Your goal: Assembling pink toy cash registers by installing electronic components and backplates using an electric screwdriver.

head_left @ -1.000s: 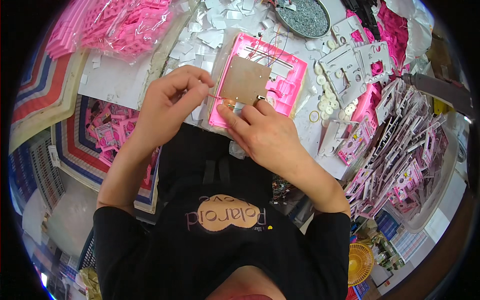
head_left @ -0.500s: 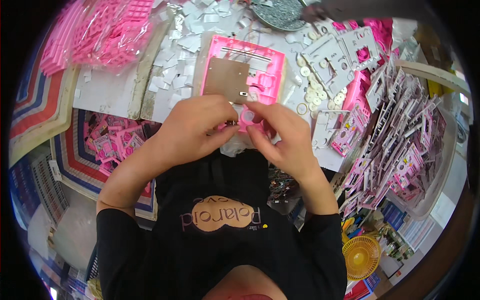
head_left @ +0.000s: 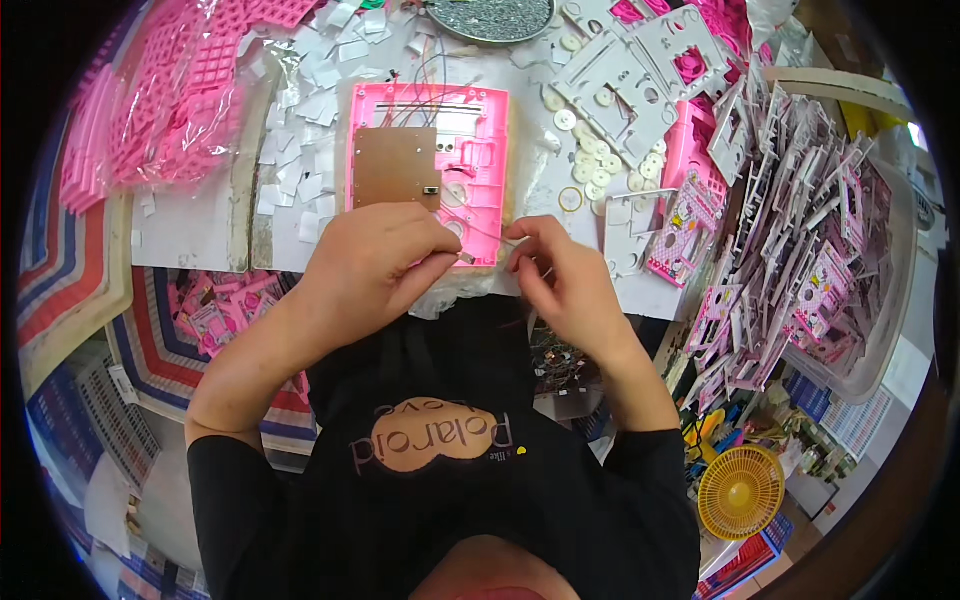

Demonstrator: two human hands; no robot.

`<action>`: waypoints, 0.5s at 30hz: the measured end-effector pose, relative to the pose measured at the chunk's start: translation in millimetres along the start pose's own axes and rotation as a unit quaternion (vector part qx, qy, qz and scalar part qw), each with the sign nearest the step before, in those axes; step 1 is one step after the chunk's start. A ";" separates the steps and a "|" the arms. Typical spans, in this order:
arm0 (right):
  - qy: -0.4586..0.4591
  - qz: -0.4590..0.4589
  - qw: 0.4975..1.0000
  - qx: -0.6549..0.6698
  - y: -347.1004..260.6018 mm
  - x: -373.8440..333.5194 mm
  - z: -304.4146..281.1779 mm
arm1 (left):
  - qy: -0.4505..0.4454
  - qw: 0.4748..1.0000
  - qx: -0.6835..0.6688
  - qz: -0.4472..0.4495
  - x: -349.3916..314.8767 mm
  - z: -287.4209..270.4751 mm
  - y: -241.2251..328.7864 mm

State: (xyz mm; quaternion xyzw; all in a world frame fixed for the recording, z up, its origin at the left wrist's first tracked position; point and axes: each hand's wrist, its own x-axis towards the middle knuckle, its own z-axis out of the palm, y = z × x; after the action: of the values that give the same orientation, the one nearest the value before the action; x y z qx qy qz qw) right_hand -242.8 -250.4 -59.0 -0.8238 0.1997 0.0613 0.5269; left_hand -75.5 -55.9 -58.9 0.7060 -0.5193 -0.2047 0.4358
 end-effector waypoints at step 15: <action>0.067 -0.391 0.901 -0.178 -1.1 32.9 3.8 | -0.048 0.995 -0.059 -0.070 7.3 6.6 -3.5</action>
State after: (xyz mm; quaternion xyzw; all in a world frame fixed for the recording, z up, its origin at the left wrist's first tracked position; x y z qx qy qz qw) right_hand -211.9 -255.2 -70.0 -0.9179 -0.1177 -0.1699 0.3386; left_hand -75.7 -64.9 -64.2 0.7027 -0.4765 -0.2988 0.4357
